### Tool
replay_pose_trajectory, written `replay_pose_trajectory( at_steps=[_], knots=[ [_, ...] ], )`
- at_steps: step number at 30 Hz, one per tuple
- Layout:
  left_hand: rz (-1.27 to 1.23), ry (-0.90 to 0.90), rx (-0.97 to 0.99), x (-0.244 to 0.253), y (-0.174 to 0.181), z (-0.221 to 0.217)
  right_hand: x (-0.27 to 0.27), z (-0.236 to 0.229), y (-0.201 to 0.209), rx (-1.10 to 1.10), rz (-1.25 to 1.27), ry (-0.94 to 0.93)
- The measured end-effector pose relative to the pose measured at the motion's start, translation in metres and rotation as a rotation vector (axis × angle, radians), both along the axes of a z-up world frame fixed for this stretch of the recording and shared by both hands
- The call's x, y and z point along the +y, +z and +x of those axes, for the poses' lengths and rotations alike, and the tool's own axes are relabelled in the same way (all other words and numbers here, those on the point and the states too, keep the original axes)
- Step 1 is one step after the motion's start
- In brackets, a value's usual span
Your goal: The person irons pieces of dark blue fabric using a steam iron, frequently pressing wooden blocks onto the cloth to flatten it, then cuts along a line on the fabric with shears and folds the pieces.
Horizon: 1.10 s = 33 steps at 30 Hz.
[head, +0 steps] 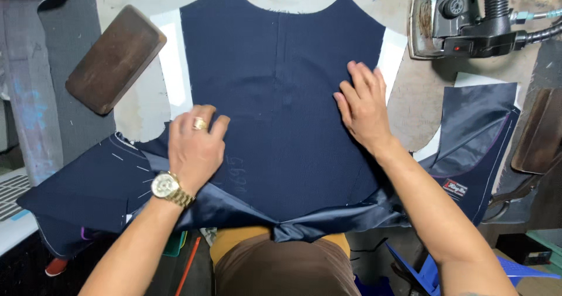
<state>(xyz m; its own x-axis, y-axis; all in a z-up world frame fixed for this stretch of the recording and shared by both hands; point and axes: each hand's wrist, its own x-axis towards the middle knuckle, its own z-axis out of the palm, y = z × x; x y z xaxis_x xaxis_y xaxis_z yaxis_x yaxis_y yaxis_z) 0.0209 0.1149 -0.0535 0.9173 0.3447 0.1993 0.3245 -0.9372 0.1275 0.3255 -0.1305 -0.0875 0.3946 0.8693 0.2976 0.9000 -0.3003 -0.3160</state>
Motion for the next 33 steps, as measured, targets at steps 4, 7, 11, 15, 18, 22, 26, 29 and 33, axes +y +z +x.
replay_pose_trajectory(
  at_steps=[4,7,11,15,18,22,26,29,33],
  knots=[
    [0.019,-0.029,-0.009,0.005,0.015,-0.007,-0.001,0.001,0.004,0.022,0.014,-0.085],
    [-0.019,-0.177,0.061,-0.030,-0.003,-0.020,-0.002,-0.006,0.008,-0.027,-0.045,-0.046],
    [-0.020,-0.009,0.050,-0.041,0.012,-0.021,-0.004,-0.018,0.011,-0.028,0.042,-0.095],
    [-0.042,0.019,0.046,-0.044,0.005,-0.027,-0.002,-0.033,0.012,-0.012,-0.035,-0.035],
    [-0.040,0.054,0.003,-0.039,0.007,-0.022,0.003,-0.040,0.024,-0.007,-0.011,-0.054],
    [-0.140,0.030,0.036,-0.055,0.016,-0.017,0.002,-0.063,0.017,-0.056,-0.050,0.009],
    [-0.128,0.080,0.025,-0.050,0.007,-0.021,-0.009,-0.051,0.018,-0.060,-0.044,-0.180],
    [-0.159,0.113,-0.093,-0.039,0.000,-0.007,0.002,-0.057,0.014,-0.063,0.076,-0.147],
    [-0.141,0.202,-0.134,-0.020,-0.009,0.008,-0.002,-0.048,0.016,-0.128,-0.010,-0.293]
  ],
)
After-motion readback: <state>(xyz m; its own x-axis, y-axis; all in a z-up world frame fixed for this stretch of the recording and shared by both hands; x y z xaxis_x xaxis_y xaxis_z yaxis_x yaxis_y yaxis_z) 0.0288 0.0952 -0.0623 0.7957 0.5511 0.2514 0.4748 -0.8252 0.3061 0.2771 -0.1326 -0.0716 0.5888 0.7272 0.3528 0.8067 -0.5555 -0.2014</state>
